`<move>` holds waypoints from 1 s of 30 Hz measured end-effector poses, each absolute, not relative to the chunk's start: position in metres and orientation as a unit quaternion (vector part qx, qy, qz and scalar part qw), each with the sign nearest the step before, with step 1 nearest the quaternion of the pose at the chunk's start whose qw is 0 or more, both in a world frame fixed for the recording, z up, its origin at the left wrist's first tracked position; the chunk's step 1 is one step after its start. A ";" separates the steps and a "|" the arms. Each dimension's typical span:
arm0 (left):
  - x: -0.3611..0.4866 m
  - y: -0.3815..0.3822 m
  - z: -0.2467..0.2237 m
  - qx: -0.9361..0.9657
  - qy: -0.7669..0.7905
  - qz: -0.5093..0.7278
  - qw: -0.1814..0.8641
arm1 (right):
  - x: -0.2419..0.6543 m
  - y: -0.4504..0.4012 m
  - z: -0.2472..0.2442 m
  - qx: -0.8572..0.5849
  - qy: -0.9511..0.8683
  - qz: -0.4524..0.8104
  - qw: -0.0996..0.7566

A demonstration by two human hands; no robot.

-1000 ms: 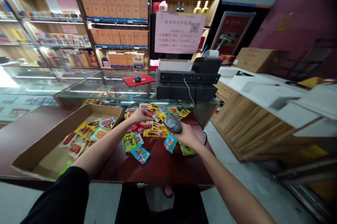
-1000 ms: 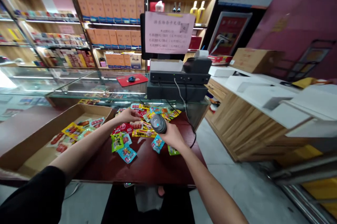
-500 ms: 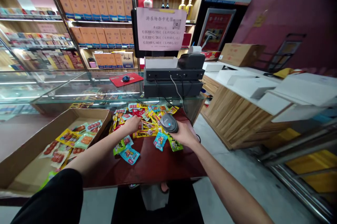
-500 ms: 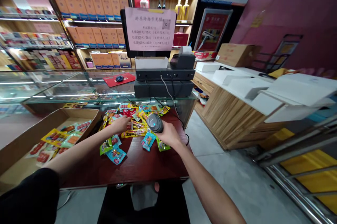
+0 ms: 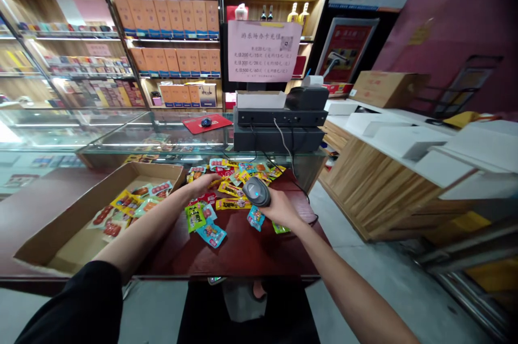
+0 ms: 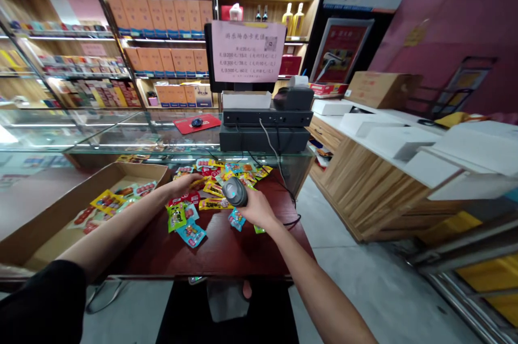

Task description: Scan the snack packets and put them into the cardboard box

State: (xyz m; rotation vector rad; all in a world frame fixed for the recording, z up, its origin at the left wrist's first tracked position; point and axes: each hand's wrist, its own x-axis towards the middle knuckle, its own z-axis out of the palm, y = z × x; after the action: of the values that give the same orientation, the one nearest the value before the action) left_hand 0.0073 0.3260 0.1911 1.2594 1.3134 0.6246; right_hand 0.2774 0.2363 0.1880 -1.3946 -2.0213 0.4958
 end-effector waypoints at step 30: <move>-0.151 0.249 0.210 0.647 0.597 0.301 0.366 | 0.115 0.231 0.208 -0.423 -0.834 0.241 0.259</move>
State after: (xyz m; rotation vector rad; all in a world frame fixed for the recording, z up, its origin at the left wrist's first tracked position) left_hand -0.1512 0.2485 0.2101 1.6637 1.5342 0.7744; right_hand 0.1150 0.2310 0.2078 -1.1472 -2.2607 0.6536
